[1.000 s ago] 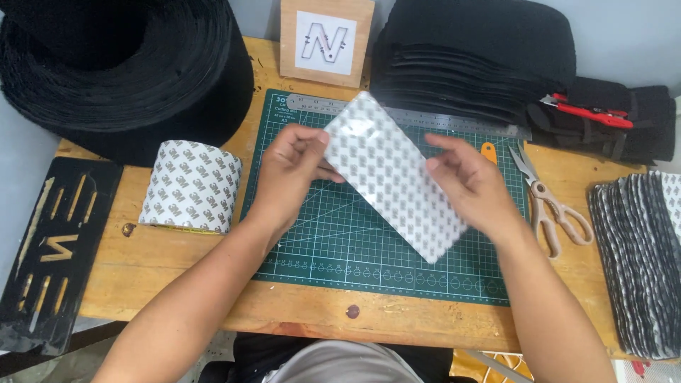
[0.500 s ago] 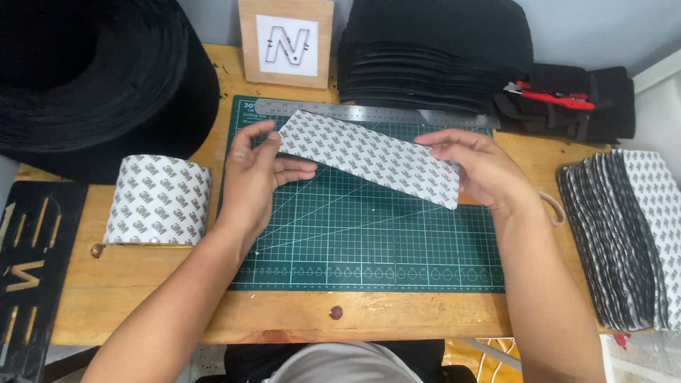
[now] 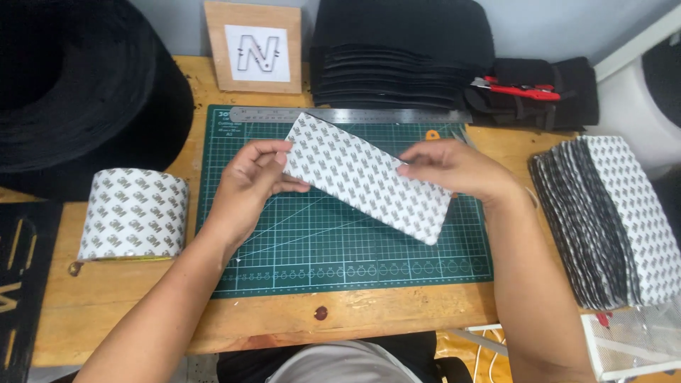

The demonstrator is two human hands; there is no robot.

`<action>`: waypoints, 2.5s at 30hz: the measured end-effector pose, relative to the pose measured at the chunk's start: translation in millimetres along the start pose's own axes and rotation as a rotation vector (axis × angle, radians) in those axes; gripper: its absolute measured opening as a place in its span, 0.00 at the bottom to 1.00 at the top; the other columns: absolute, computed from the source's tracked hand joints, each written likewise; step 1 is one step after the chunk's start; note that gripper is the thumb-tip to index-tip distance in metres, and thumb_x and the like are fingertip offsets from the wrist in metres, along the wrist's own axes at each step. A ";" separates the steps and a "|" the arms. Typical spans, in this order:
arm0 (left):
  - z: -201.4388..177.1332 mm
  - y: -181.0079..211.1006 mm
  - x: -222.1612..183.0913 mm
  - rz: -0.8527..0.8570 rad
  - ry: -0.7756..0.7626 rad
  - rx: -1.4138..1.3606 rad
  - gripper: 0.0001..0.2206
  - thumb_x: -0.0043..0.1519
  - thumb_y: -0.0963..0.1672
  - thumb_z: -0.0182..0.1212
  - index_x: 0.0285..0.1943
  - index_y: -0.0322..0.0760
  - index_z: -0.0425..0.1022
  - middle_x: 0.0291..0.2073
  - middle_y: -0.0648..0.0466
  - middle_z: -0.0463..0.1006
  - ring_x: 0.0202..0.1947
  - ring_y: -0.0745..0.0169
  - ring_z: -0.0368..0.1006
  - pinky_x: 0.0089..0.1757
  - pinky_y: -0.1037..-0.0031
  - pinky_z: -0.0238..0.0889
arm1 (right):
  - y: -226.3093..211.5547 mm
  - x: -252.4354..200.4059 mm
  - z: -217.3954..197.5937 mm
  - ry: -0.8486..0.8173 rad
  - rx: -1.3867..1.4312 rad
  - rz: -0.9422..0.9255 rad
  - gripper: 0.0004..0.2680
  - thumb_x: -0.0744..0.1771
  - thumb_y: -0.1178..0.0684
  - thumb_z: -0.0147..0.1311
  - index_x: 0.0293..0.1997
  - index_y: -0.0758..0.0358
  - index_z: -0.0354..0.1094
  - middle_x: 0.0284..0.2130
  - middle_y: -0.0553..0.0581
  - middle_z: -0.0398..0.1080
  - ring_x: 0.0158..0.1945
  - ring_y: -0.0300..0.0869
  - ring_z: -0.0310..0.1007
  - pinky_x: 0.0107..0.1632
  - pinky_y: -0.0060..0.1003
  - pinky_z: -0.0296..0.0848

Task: Applying double-sided adhesive tape to fabric strips, smoothing it with a scraper, and cutting it to size.

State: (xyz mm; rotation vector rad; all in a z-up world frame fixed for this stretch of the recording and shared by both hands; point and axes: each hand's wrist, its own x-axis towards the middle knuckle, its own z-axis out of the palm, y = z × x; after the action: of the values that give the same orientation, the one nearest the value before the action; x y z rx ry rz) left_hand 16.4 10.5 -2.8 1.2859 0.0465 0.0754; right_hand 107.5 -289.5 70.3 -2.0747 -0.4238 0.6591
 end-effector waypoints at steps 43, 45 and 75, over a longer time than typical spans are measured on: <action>24.1 0.6 -17.8 -0.133 -0.247 0.495 0.16 0.66 0.42 0.52 0.63 0.37 0.72 0.45 0.49 0.84 0.40 0.57 0.85 0.50 0.67 0.79 | 142.1 -203.2 -159.9 0.736 -0.445 0.624 0.16 0.70 0.49 0.52 0.67 0.59 0.69 0.53 0.65 0.70 0.49 0.55 0.71 0.50 0.51 0.67; 23.1 -0.3 -17.7 -0.107 -0.267 0.509 0.16 0.66 0.42 0.52 0.64 0.38 0.71 0.45 0.49 0.84 0.41 0.57 0.85 0.49 0.67 0.79 | 117.1 -198.4 -144.4 0.754 -0.483 0.622 0.22 0.72 0.40 0.47 0.70 0.65 0.63 0.64 0.69 0.59 0.59 0.59 0.66 0.54 0.60 0.67; 23.7 -0.4 -19.8 -0.070 -0.314 0.533 0.16 0.66 0.43 0.53 0.62 0.37 0.73 0.44 0.50 0.84 0.41 0.60 0.86 0.47 0.72 0.79 | 65.5 -173.5 -107.7 0.576 -0.472 0.829 0.39 0.60 0.32 0.52 0.80 0.47 0.35 0.75 0.55 0.41 0.72 0.55 0.53 0.65 0.57 0.58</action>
State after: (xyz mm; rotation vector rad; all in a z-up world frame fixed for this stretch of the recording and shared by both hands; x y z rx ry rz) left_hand -1.4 -13.9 3.4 1.8128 -0.1684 -0.2131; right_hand 36.4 -486.6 115.9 -2.7580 0.7147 0.3884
